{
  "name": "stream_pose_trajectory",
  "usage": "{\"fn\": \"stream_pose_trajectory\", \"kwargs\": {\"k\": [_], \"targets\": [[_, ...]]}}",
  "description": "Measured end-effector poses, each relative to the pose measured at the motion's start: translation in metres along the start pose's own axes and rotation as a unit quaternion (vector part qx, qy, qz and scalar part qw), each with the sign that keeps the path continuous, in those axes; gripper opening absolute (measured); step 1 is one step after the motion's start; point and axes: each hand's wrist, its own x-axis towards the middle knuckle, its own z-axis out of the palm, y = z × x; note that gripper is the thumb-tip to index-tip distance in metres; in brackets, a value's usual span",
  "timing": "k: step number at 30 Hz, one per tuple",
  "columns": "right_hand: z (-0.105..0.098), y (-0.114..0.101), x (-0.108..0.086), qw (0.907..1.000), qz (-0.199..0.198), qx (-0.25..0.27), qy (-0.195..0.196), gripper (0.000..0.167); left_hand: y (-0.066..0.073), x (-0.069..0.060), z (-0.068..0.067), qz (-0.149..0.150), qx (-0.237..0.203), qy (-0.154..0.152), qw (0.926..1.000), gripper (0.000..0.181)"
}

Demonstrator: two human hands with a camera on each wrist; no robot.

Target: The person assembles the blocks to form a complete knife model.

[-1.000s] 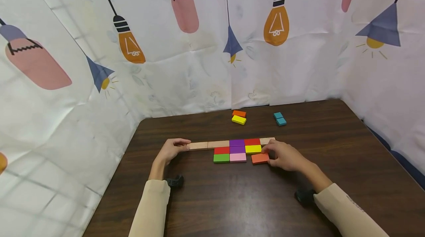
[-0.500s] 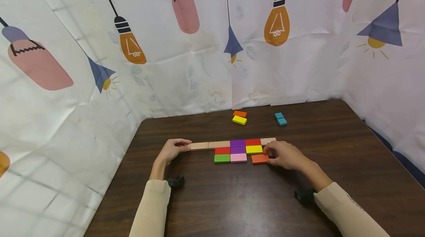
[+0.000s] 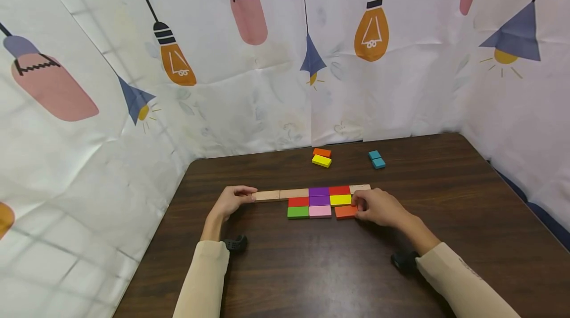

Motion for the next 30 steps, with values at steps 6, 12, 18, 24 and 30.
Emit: {"fn": "stream_pose_trajectory", "kwargs": {"k": [6,12,18,24,30], "targets": [[0.0029,0.0006,0.0036,1.0000,-0.001,0.004,0.002,0.018,0.0007,-0.0003,0.0001,0.003,0.002,0.001,1.0000,0.021],[0.0063,0.0010,0.0060,0.9998,0.000,0.020,0.004,0.018,0.0010,0.0005,0.0006,-0.001,-0.003,0.000,1.0000,0.022],[0.0078,0.0001,0.0068,0.9995,-0.001,0.030,0.003,0.019,-0.0009,0.0015,0.0009,-0.003,-0.003,-0.001,1.0000,0.022],[0.0071,-0.0017,0.0082,0.9994,0.003,0.033,-0.002,0.018,-0.0012,0.0007,0.0007,-0.001,-0.004,-0.002,1.0000,0.022],[0.0069,-0.0030,0.0100,0.9995,0.010,0.030,-0.005,0.020,-0.0016,0.0012,0.0004,0.001,-0.001,-0.001,1.0000,0.022]]}}
